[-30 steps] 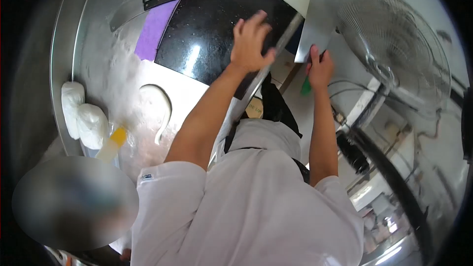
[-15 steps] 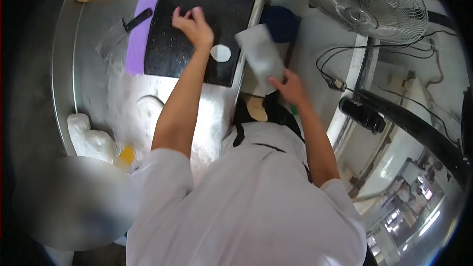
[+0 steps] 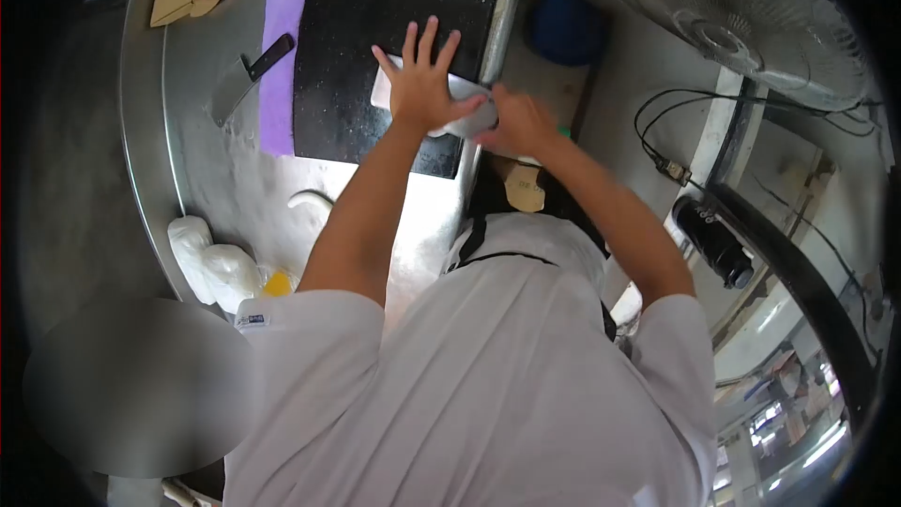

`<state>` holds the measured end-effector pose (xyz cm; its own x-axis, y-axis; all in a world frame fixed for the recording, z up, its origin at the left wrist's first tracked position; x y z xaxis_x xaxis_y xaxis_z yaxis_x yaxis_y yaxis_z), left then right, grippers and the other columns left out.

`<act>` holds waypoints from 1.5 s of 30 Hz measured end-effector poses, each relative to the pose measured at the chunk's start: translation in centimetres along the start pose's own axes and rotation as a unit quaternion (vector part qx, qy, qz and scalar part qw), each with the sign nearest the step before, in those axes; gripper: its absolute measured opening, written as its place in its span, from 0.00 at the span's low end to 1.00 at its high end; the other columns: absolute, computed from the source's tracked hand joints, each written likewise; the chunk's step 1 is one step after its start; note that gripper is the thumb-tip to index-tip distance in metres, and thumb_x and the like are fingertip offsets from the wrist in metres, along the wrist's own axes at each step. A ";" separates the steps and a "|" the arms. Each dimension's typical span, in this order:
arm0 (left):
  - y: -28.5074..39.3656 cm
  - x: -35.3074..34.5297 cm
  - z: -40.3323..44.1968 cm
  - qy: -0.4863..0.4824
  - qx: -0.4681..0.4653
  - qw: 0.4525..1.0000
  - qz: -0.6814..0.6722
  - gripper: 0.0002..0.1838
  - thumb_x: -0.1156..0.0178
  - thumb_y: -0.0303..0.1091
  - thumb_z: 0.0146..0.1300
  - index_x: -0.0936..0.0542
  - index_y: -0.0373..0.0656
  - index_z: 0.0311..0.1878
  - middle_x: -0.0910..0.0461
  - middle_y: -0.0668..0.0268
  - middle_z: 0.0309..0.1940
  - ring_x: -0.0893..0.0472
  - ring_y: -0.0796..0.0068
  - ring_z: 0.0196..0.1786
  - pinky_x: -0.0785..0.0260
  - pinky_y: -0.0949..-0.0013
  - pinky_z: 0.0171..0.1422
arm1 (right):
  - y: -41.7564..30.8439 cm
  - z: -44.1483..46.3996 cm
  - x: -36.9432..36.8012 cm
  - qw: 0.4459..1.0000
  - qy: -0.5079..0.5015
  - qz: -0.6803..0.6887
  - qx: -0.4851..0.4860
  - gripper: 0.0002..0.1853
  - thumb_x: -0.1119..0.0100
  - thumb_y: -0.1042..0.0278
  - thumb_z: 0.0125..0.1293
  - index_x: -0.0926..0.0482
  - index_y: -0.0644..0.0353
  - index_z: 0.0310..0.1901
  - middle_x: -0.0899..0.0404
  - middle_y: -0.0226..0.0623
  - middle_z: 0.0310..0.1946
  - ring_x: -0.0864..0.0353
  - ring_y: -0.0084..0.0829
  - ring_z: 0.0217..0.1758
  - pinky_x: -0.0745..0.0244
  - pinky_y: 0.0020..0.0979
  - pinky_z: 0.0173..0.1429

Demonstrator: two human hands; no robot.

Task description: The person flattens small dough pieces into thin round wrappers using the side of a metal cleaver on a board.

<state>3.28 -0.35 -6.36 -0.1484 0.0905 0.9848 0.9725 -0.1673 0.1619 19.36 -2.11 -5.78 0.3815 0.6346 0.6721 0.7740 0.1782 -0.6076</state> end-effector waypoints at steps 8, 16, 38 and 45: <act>-0.6 0.3 -0.3 -0.004 -0.069 0.997 0.018 0.63 0.31 0.80 0.44 0.44 0.72 0.84 0.56 0.61 0.87 0.61 0.39 0.87 0.67 0.12 0.75 | -0.8 -0.9 -2.8 0.998 0.005 0.056 0.021 0.42 0.14 0.43 0.43 0.22 0.68 0.50 0.15 0.62 0.40 0.13 0.61 0.48 0.18 0.51 0.53; -0.7 1.3 3.9 0.065 -0.126 0.990 -0.022 0.62 0.32 0.81 0.42 0.38 0.72 0.82 0.50 0.62 0.86 0.53 0.39 0.86 0.63 0.09 0.71 | -0.3 1.1 -0.8 0.998 0.040 0.049 0.007 0.42 0.17 0.42 0.49 0.27 0.69 0.52 0.15 0.61 0.38 0.13 0.62 0.48 0.19 0.53 0.52; 0.3 0.6 1.6 -0.049 -0.177 0.983 0.005 0.67 0.28 0.79 0.40 0.47 0.74 0.85 0.56 0.63 0.88 0.58 0.44 0.88 0.64 0.11 0.75 | -0.9 -1.3 -2.9 0.996 0.014 0.090 0.005 0.46 0.16 0.35 0.44 0.24 0.68 0.50 0.14 0.58 0.35 0.12 0.62 0.42 0.16 0.51 0.47; 3.2 0.1 1.3 -0.038 -0.175 0.984 -0.019 0.63 0.36 0.85 0.43 0.42 0.74 0.83 0.52 0.67 0.87 0.57 0.44 0.87 0.64 0.08 0.72 | 1.5 -3.5 -2.5 0.997 0.016 -0.028 -0.074 0.43 0.20 0.34 0.49 0.26 0.66 0.51 0.14 0.59 0.39 0.12 0.61 0.44 0.17 0.51 0.48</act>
<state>6.57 0.44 -5.82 -0.1572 0.1736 0.9722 0.8434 -0.4885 0.2236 21.30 -6.06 -6.93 0.3503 0.6025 0.7171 0.8594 0.0976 -0.5019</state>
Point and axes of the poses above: each hand's wrist, its own z-axis towards the middle knuckle, its own x-axis out of the back of the hand, y = z × x, the point moved 7 cm from there along z, towards the middle knuckle
